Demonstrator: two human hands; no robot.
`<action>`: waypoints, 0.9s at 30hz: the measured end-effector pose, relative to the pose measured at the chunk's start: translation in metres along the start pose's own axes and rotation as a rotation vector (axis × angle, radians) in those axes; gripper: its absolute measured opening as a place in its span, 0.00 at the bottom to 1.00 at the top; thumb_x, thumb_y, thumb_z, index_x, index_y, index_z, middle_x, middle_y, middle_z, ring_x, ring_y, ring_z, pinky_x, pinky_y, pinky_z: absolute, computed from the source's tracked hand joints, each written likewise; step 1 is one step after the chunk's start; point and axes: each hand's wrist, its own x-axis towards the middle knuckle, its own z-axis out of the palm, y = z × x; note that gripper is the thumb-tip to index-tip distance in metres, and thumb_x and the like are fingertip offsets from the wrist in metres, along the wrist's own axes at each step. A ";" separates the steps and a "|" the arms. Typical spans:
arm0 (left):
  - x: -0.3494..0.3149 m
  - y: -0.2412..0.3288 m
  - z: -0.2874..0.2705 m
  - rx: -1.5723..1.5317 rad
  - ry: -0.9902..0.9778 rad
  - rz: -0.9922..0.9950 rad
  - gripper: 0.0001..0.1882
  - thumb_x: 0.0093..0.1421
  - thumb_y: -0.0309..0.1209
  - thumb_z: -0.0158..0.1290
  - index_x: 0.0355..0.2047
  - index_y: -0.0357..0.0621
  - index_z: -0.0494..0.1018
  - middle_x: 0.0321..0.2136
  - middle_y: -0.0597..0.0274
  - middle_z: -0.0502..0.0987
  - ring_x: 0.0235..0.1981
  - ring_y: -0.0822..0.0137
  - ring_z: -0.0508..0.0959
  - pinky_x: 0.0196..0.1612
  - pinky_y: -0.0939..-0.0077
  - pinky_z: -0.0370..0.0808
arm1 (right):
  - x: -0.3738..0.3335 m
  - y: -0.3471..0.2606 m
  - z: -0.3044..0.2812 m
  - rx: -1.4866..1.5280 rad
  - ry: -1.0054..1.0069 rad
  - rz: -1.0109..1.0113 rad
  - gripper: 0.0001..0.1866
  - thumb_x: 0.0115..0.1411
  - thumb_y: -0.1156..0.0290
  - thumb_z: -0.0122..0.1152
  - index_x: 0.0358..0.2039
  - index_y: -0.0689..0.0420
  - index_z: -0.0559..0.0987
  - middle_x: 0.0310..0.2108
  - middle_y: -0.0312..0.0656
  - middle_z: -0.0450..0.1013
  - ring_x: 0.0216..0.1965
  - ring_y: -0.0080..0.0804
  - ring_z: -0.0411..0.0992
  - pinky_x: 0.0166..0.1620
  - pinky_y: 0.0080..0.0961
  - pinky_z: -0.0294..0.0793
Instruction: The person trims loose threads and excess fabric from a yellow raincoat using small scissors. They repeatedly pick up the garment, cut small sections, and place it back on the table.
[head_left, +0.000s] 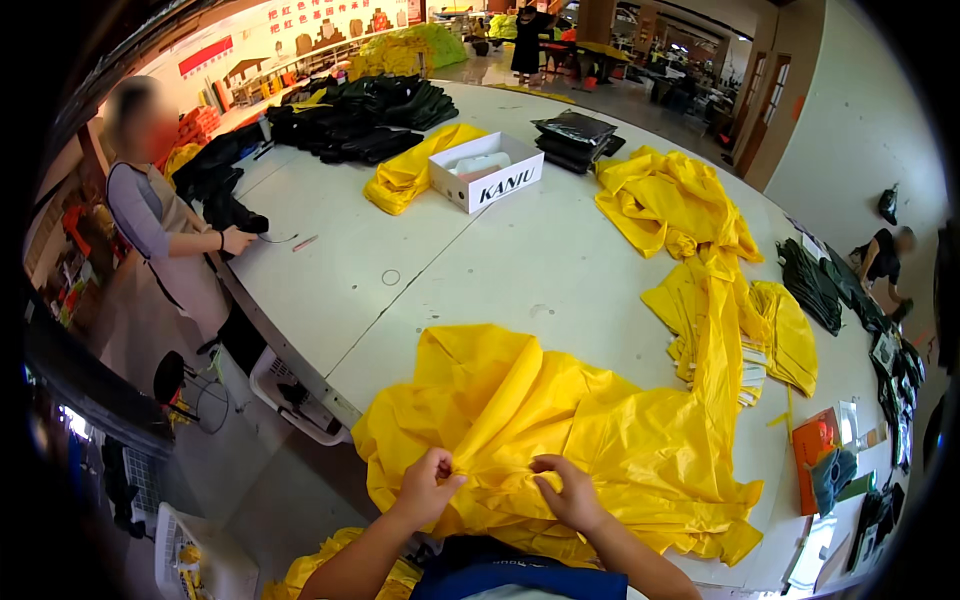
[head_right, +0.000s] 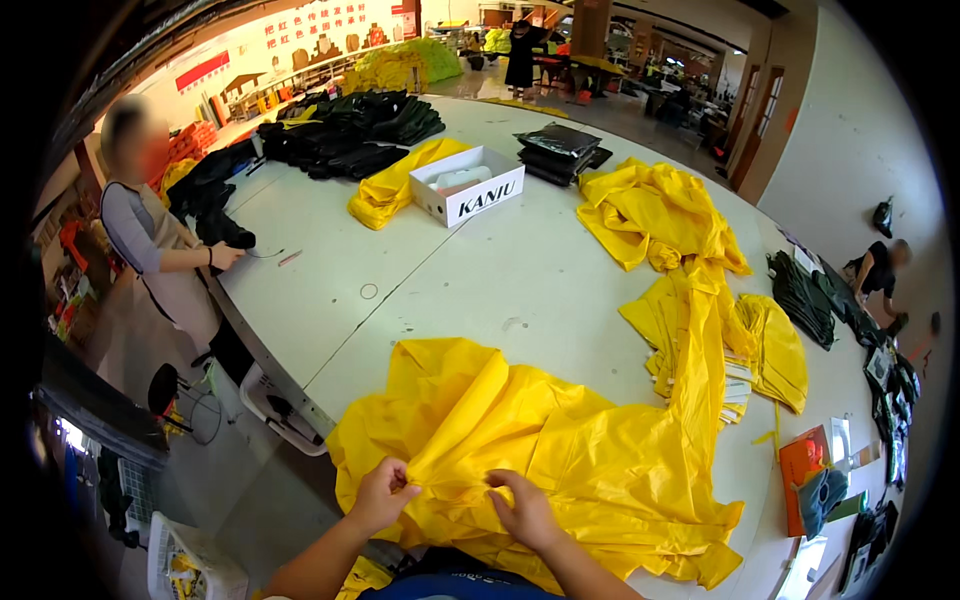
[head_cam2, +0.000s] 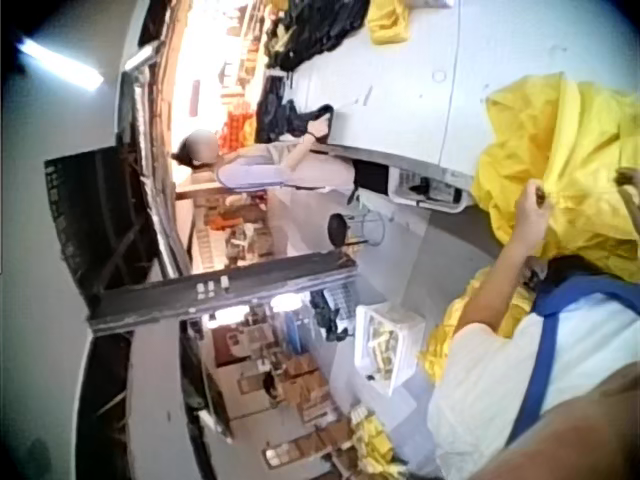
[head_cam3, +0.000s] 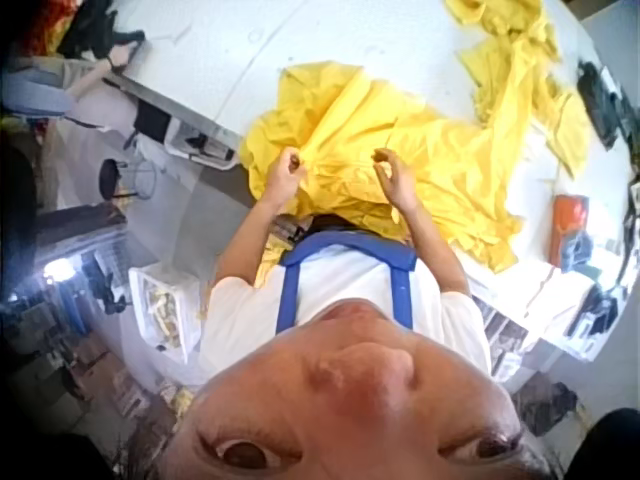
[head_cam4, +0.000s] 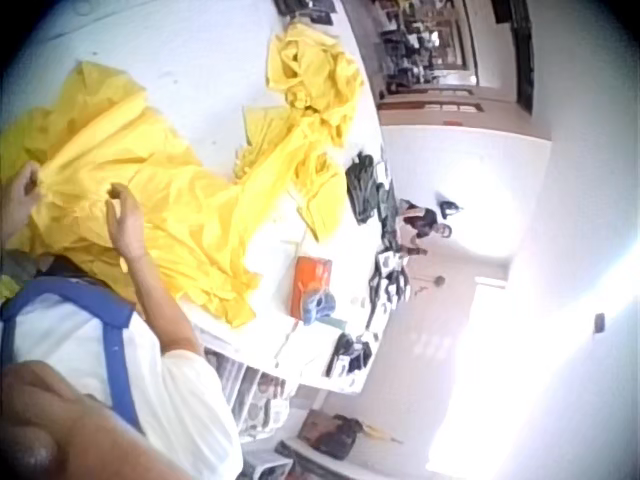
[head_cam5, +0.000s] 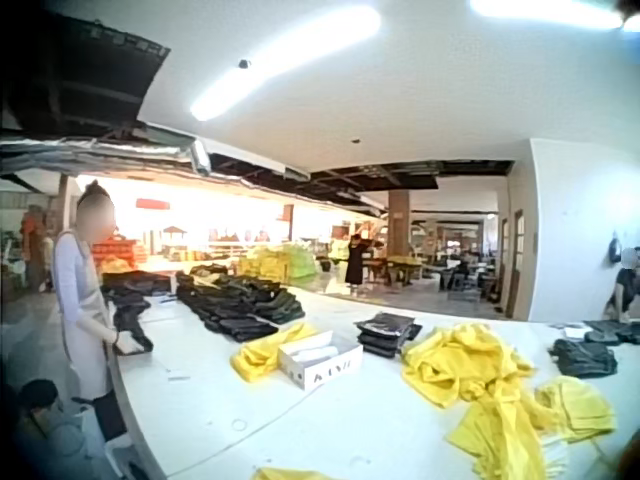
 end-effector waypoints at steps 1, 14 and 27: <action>0.000 0.000 -0.005 0.024 0.018 -0.003 0.14 0.52 0.27 0.60 0.34 0.39 0.67 0.25 0.60 0.72 0.26 0.68 0.73 0.32 0.75 0.72 | -0.005 0.011 -0.015 -0.043 0.069 0.023 0.14 0.55 0.76 0.61 0.42 0.61 0.74 0.37 0.47 0.76 0.40 0.42 0.75 0.43 0.30 0.74; 0.117 0.000 -0.031 0.814 0.245 0.162 0.30 0.55 0.21 0.54 0.57 0.40 0.58 0.52 0.49 0.65 0.54 0.53 0.65 0.57 0.62 0.62 | -0.240 0.162 -0.262 -0.694 1.044 0.924 0.24 0.58 0.63 0.60 0.50 0.64 0.71 0.49 0.56 0.69 0.52 0.51 0.66 0.55 0.39 0.64; 0.001 0.125 0.376 0.276 -1.099 0.618 0.29 0.53 0.30 0.56 0.55 0.40 0.61 0.54 0.48 0.64 0.56 0.49 0.63 0.59 0.63 0.62 | -0.292 0.148 -0.254 0.275 0.785 1.026 0.17 0.56 0.70 0.61 0.44 0.61 0.72 0.37 0.41 0.73 0.39 0.28 0.71 0.44 0.24 0.69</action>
